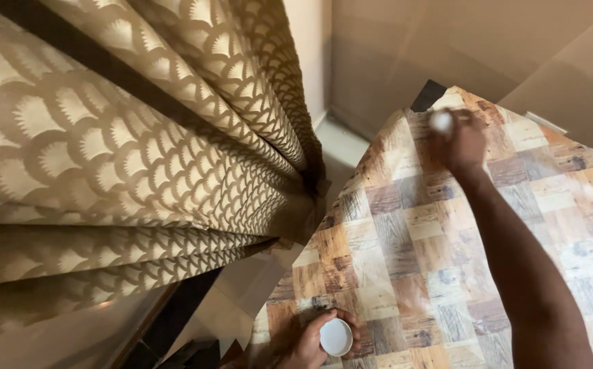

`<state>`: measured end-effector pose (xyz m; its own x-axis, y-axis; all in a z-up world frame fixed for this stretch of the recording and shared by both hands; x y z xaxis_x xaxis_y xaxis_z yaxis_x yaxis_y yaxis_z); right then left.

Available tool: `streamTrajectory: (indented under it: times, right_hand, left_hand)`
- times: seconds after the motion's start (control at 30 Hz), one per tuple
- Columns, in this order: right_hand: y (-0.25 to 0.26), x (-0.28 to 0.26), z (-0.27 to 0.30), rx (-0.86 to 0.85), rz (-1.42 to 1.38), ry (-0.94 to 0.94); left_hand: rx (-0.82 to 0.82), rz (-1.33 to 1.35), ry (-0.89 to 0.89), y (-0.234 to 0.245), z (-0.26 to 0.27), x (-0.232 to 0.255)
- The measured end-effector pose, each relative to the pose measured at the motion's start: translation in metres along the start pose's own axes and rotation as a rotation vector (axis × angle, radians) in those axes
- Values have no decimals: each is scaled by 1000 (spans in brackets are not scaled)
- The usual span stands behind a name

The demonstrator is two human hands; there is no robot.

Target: The person cleans a rectangular table covered with a patterned tablecloth. They open a small white container and use a white cloth to wipe the table surface in circular and back-and-forth motions, covering the entire area.

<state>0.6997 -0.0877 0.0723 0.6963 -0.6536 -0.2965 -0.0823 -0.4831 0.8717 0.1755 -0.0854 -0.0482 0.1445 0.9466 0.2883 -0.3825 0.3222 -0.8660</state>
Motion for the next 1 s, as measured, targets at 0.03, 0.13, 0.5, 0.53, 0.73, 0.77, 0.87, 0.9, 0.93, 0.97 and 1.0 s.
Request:
streamTrajectory:
  times: [0.03, 0.13, 0.5, 0.53, 0.73, 0.77, 0.87, 0.9, 0.93, 0.97, 1.0]
  right_hand:
    - [1, -12, 3, -54, -80, 111]
    - [5, -46, 17, -97, -37, 387]
    - [27, 59, -9, 307, 43, -83]
    - [24, 58, -7, 220, 69, -125]
    - [12, -23, 45, -74, 12, 19]
    - [14, -41, 62, -145, -7, 40]
    - [28, -97, 103, -385, -110, 275]
    - [35, -99, 102, -435, -66, 229]
    - [38, -98, 105, -490, -22, 181]
    - [39, -96, 108, -544, 22, 132]
    - [47, -86, 104, -439, -5, 77]
  left_hand:
    - [9, 1, 20, 2, -1, -1]
    - [27, 5, 53, 7, 0, -3]
    - [22, 80, 29, 10, 8, -12]
    - [28, 59, 34, 10, 9, -14]
    - [-2, 39, 61, 10, 11, -23]
    - [-37, 42, 51, 8, 12, -25]
    - [-47, -4, 35, 8, 17, -21]
    - [-33, -26, 34, 9, 21, -20]
    - [-41, -33, 13, 8, 26, -20]
    - [-50, -40, -7, 8, 30, -18]
    - [-62, -46, -29, 6, 33, -16]
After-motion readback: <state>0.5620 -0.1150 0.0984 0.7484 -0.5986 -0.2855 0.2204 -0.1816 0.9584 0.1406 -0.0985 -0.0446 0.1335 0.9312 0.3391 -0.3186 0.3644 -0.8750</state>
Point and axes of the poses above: each hand's wrist, its own z-axis away from the middle knuckle, its own y-axis out of the back of the hand, x = y × z, the point moved 4 cm from there along -z, towards the middle knuckle, and after that the axes turned 6 degrees about -y, right-handed, at the moved point
